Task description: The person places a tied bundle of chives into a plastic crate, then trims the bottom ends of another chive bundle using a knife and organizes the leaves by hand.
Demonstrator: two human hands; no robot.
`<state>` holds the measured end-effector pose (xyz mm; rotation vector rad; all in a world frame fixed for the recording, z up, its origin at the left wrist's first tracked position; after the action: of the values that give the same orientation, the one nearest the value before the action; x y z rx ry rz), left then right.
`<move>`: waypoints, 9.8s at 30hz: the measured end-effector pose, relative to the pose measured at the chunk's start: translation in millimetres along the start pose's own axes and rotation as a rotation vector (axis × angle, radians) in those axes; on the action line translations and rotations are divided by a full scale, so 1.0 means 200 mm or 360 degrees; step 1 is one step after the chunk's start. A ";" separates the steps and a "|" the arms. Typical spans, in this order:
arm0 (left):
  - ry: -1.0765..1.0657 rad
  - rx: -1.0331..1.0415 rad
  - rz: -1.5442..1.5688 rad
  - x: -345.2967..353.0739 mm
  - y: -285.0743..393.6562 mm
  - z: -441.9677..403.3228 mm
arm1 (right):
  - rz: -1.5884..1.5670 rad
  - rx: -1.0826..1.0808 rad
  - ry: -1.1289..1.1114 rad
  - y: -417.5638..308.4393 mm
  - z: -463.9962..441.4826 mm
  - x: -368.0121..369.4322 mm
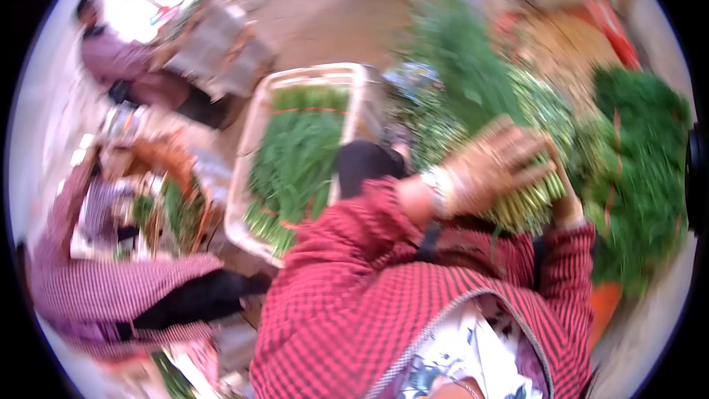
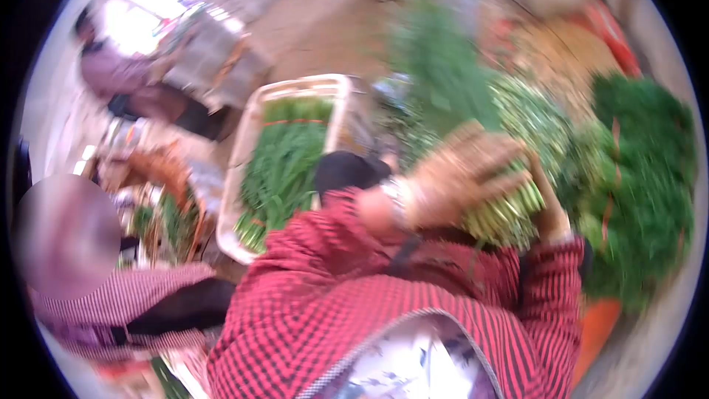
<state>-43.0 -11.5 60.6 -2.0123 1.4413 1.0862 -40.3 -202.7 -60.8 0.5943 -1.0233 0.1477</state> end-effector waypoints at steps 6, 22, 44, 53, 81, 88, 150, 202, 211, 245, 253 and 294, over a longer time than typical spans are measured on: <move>0.0153 -0.1356 0.0623 0.31 0.02 0.52 | 0.2046 -0.0512 0.0188 -0.03 -0.03 -0.32; 0.1296 -0.1854 0.3320 0.56 -0.25 0.72 | 0.2630 -0.0321 -0.0205 0.44 0.08 -0.06; 0.1422 -0.2157 0.2110 0.29 -0.24 0.34 | 0.2138 -0.1810 0.0060 0.24 -0.29 0.40; 0.1294 -0.2341 0.2812 0.36 -0.24 0.43 | 0.1749 -0.2107 0.0463 -0.12 -0.06 0.28; 0.1415 -0.2201 0.2438 0.26 -0.09 0.26 | 0.4908 -0.2957 -0.0647 0.53 -0.18 0.81; 0.1321 -0.2177 0.2562 0.27 -0.09 0.26 | 0.4334 -0.3757 -0.0179 0.22 -0.13 1.00; 0.1346 -0.1791 0.2113 0.37 -0.12 0.27 | 0.3622 -0.1600 -0.0628 0.62 -0.19 0.84; 0.1446 -0.2087 0.2247 0.33 -0.17 0.35 | 0.3782 -0.2062 -0.0307 0.34 0.05 0.76; 0.1404 -0.2096 0.2227 0.30 -0.13 0.32 | 0.4132 -0.2334 -0.0579 0.40 -0.05 0.75; 0.0295 -0.2315 0.2812 0.41 -0.36 0.41 | 0.2571 -0.1005 -0.0143 0.28 -0.07 -0.01; 0.0904 -0.2228 0.2258 0.38 -0.34 0.32 | 0.2236 -0.1331 -0.0012 0.28 -0.15 0.22; 0.0895 -0.2121 0.3006 0.18 -0.38 0.39 | 0.4421 -0.2855 -0.1125 0.60 0.17 0.52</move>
<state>5.7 50.5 -21.2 -0.5655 3.7645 2.7439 -58.1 -137.0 87.5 2.4943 1.1149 -1.0431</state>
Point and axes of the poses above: each hand's wrist, its own z-axis away from the middle knuckle, its own x-axis out of the palm, y = z × x, the point moved 3 cm from there along -z, towards the middle knuckle, and after that the axes turned 9 degrees about y, right-handed, at the moved point
